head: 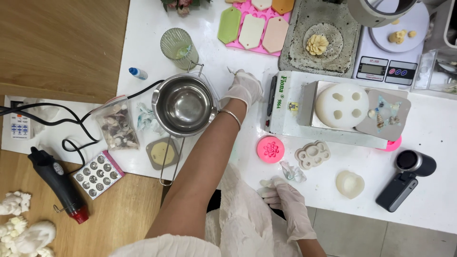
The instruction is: Decorating and preparing handmade wax melts using molds, a heat gun, and decorative inserts.
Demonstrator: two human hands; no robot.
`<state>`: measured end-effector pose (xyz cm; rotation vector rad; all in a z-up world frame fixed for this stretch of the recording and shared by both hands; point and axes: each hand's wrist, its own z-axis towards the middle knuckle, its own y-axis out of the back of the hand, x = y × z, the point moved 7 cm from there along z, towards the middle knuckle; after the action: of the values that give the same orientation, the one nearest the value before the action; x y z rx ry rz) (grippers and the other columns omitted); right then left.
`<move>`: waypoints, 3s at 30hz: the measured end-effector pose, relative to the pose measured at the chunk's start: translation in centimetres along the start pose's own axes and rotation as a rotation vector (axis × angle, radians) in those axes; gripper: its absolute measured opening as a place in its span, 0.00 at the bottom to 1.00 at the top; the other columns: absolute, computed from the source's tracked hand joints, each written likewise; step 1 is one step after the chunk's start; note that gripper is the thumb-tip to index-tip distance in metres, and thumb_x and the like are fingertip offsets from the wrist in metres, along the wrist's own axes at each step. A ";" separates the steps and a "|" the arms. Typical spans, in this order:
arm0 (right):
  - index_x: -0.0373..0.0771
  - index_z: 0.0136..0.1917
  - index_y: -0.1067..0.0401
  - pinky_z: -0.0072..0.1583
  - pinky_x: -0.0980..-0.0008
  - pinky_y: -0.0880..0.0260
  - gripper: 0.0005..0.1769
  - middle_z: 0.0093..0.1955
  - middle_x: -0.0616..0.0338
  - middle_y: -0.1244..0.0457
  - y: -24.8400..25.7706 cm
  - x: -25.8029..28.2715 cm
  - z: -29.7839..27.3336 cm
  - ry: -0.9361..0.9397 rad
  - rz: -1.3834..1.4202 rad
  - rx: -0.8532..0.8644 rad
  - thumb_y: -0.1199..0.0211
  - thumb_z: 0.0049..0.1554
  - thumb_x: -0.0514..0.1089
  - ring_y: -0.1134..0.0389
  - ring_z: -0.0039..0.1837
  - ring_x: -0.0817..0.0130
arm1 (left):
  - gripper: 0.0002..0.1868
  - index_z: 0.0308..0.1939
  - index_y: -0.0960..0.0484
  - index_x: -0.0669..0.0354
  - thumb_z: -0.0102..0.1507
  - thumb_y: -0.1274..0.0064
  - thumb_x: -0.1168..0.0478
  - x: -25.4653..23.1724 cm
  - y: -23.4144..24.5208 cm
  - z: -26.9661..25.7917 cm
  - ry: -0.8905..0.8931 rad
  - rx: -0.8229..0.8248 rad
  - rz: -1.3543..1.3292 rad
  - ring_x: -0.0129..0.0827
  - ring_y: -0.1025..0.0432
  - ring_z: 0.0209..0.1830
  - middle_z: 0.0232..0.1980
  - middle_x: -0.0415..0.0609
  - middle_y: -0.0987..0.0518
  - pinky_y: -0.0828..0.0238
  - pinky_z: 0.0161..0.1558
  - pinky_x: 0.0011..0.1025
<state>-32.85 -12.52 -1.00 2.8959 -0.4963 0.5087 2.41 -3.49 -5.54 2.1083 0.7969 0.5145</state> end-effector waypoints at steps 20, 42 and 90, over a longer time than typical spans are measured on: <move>0.34 0.45 0.23 0.45 0.68 0.30 0.21 0.38 0.52 0.28 1.3 -0.9 -0.3 0.027 0.038 -0.060 0.42 0.62 0.55 0.30 0.38 0.67 | 0.12 0.51 0.14 0.53 0.66 0.48 0.63 -0.8 -1.5 -0.8 -0.019 -0.039 0.077 0.43 0.23 0.52 0.50 0.46 0.16 0.33 0.51 0.47; 0.34 0.47 0.24 0.45 0.67 0.29 0.19 0.38 0.53 0.29 1.7 -1.7 0.9 0.057 0.048 -0.043 0.42 0.62 0.54 0.29 0.38 0.66 | 0.12 0.48 0.12 0.54 0.66 0.48 0.58 -1.1 -3.3 0.6 -0.150 -0.024 0.124 0.40 0.20 0.49 0.50 0.46 0.15 0.28 0.48 0.42; 0.34 0.48 0.21 0.44 0.69 0.31 0.20 0.37 0.56 0.30 1.1 -1.1 -0.1 0.093 0.063 -0.037 0.42 0.63 0.53 0.31 0.38 0.67 | 0.11 0.48 0.12 0.52 0.64 0.46 0.60 0.7 -2.7 -0.1 -0.138 -0.032 0.128 0.44 0.21 0.49 0.50 0.48 0.15 0.25 0.44 0.44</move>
<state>-34.20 -13.22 -1.18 2.8138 -0.5778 0.6334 1.88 -1.71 -7.58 2.1485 0.5746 0.4407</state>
